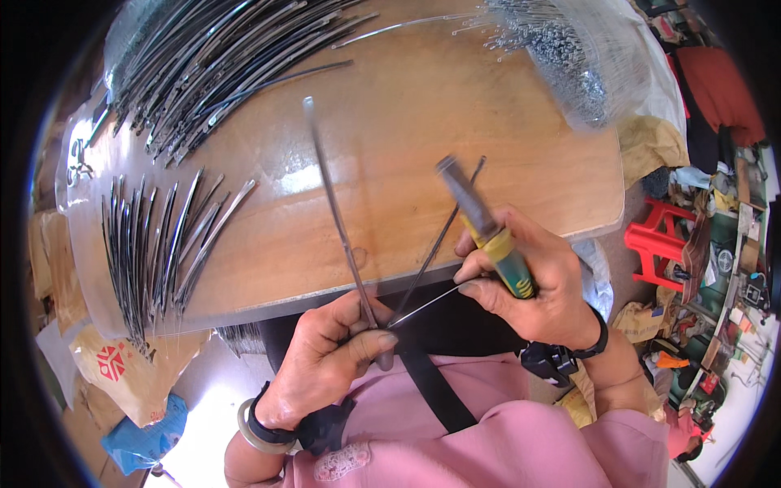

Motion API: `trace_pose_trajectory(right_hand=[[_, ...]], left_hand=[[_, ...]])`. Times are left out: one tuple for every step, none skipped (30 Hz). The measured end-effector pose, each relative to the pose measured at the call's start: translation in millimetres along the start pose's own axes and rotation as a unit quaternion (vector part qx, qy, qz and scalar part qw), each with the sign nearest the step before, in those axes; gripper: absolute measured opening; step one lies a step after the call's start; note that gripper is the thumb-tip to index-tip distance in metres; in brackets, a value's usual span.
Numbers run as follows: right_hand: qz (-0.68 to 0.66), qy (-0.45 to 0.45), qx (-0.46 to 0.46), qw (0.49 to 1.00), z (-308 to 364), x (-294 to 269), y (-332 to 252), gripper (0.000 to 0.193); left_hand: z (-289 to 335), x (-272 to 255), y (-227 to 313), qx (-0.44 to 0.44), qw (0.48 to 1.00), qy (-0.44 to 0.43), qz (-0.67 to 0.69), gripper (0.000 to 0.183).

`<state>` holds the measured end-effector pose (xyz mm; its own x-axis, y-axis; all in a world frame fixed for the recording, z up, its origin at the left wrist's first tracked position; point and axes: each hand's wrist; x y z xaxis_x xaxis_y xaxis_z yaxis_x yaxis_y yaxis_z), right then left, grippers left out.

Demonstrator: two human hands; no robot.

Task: The person uses pliers to bend and trim metal wire rods at a table, adding them to a growing pile of processed wires.

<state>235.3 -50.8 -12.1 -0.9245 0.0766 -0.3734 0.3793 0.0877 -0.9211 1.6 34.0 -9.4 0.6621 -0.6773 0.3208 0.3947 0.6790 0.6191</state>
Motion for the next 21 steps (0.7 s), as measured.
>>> trace_pose_trajectory(right_hand=[[0.04,-0.005,-0.012,0.999,-2,1,-5,0.02],[0.081,-0.01,-0.025,0.996,-4,1,-9,0.021],[0.125,-0.018,-0.027,0.992,-3,1,-12,0.023],[0.159,-0.028,-0.06,0.985,-4,0,-14,0.022],[0.192,-0.038,-0.095,0.976,-8,-3,-16,0.022],[0.224,-0.048,-0.129,0.965,-12,-6,-17,0.022],[0.243,-0.067,-0.144,0.957,-17,-9,-19,0.024],[0.261,-0.087,-0.159,0.948,-22,-11,-21,0.027],[0.268,-0.099,-0.172,0.943,-25,-12,-19,0.029],[0.274,-0.11,-0.185,0.937,-28,-13,-18,0.03],[0.269,-0.112,-0.196,0.936,-29,-11,-11,0.031],[0.267,-0.115,-0.202,0.935,-29,-10,-9,0.028],[0.264,-0.117,-0.208,0.934,-29,-9,-6,0.026],[0.263,-0.12,-0.21,0.934,-30,-8,-5,0.019],[0.261,-0.123,-0.213,0.934,-29,-7,-5,0.013],[0.264,-0.125,-0.204,0.934,-28,-7,-4,0.018],[0.269,-0.126,-0.195,0.935,-26,-9,-3,0.023],[0.274,-0.128,-0.186,0.935,-23,-10,-3,0.028],[0.269,-0.126,-0.187,0.936,-21,-12,-3,0.027],[0.265,-0.123,-0.188,0.938,-19,-14,-5,0.027],[0.26,-0.121,-0.188,0.94,-17,-16,-7,0.026]], left_hand=[[0,-1,0,-0.012,1.0,-0.002,-0.006,0.008],[1,-3,1,-0.023,1.0,-0.005,-0.011,0.007],[2,-3,1,-0.033,0.999,-0.008,-0.017,0.006],[4,-3,2,-0.038,0.999,-0.009,-0.021,0.005],[6,-2,3,-0.042,0.999,-0.01,-0.026,0.004],[7,-1,2,-0.046,0.998,-0.01,-0.03,0.003],[7,-1,2,-0.043,0.998,-0.011,-0.039,0.003],[7,-1,1,-0.041,0.998,-0.012,-0.049,0.002],[7,-1,0,-0.038,0.997,-0.012,-0.058,0.002],[8,1,1,-0.032,0.997,-0.009,-0.063,0.002],[9,2,1,-0.025,0.997,-0.005,-0.068,0.002],[9,4,1,-0.019,0.997,-0.001,-0.074,0.002],[8,5,1,-0.015,0.997,0.003,-0.076,0.001],[9,6,1,-0.012,0.997,0.009,-0.078,0.001],[9,7,0,-0.009,0.997,0.014,-0.079,0.001],[10,7,3,-0.023,0.996,0.008,-0.087,0.006],[10,8,8,-0.036,0.995,-0.001,-0.095,0.012],[9,7,12,-0.049,0.993,-0.009,-0.103,0.017],[9,2,12,-0.016,0.994,-0.029,-0.104,0.022],[8,-8,11,0.017,0.993,-0.05,-0.105,0.027],[8,-16,11,0.048,0.991,-0.071,-0.106,0.032]])
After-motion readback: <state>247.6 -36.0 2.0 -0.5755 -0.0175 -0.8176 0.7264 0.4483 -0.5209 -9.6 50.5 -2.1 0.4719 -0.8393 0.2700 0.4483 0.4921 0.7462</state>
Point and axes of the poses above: each hand's wrist, its own z-axis away from the middle knuckle, its own x-axis out of the palm, y = z × x, and after that the axes turned 5 degrees about -x, right-handed
